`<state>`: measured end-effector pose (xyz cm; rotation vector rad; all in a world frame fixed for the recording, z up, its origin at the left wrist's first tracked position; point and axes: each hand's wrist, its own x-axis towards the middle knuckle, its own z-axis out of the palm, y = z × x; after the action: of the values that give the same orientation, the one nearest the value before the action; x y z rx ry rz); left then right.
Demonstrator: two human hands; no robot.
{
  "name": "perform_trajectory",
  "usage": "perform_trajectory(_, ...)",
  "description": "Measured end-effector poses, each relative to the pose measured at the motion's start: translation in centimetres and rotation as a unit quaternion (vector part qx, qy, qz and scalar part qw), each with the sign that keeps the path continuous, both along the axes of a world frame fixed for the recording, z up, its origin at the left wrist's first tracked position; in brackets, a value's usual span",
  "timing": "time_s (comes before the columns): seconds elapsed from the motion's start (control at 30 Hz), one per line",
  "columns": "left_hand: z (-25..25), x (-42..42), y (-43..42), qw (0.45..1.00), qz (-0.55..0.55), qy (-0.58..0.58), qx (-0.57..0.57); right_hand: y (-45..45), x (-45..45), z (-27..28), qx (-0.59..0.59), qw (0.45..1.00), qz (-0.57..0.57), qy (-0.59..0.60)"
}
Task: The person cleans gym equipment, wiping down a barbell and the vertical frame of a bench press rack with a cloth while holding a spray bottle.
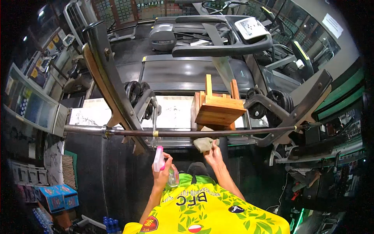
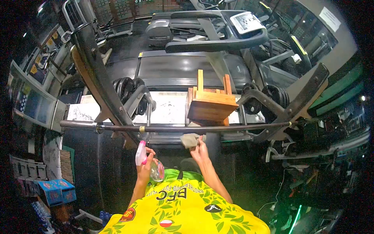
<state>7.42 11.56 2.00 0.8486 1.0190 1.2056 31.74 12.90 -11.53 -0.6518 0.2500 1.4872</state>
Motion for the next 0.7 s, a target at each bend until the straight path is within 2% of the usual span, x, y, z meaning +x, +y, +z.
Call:
perform_trajectory(0.07,-0.4,-0.2,0.3,0.999,-0.014,0.042,0.018,-1.6,0.2,1.3,0.002,0.994,0.072,-0.080)
perform_trajectory(0.1,-0.4,-0.1,0.5,0.999,-0.014,0.042,0.019,-2.4,0.4,1.7,-0.065,0.978,0.078,-0.183)
perform_trajectory(0.13,-0.3,-0.1,0.6,0.999,-0.012,0.039,0.016,-2.8,0.1,5.1,-0.138,0.949,0.071,-0.274)
perform_trajectory(0.2,-0.2,0.0,0.6,0.999,-0.013,0.037,0.009,-3.9,1.8,6.0,-0.036,0.874,0.139,-0.465)
perform_trajectory(0.23,-0.1,0.0,0.7,0.998,-0.025,0.053,0.008,-3.9,2.7,7.9,-0.035,0.734,0.193,-0.651)
perform_trajectory(0.27,0.0,0.1,0.9,0.997,-0.038,0.069,0.009,-3.9,3.3,10.0,0.062,0.603,0.178,-0.775)
perform_trajectory(0.33,0.0,0.4,1.1,0.997,-0.042,0.070,0.016,-3.3,3.1,15.6,0.049,0.368,0.198,-0.907)
perform_trajectory(0.37,0.0,0.5,1.0,0.996,-0.042,0.073,0.023,-2.8,3.0,17.2,0.044,0.333,0.196,-0.921)
perform_trajectory(0.4,-0.1,0.6,1.0,0.996,-0.043,0.073,0.023,-2.7,3.2,17.7,0.044,0.329,0.189,-0.924)
perform_trajectory(0.47,-0.3,0.6,0.8,0.995,-0.070,0.065,0.011,-2.6,3.7,19.0,0.048,0.285,0.185,-0.939)
perform_trajectory(0.6,-0.4,0.7,0.7,0.995,-0.070,0.063,0.020,-2.7,4.8,20.2,0.049,0.284,0.177,-0.941)
perform_trajectory(0.67,-0.6,0.7,0.7,0.995,-0.066,0.072,0.016,-2.5,6.3,19.3,0.059,0.441,0.232,-0.865)
perform_trajectory(0.7,-0.5,0.7,0.7,0.995,-0.066,0.072,0.016,-2.1,6.3,19.3,0.081,0.457,0.193,-0.865)
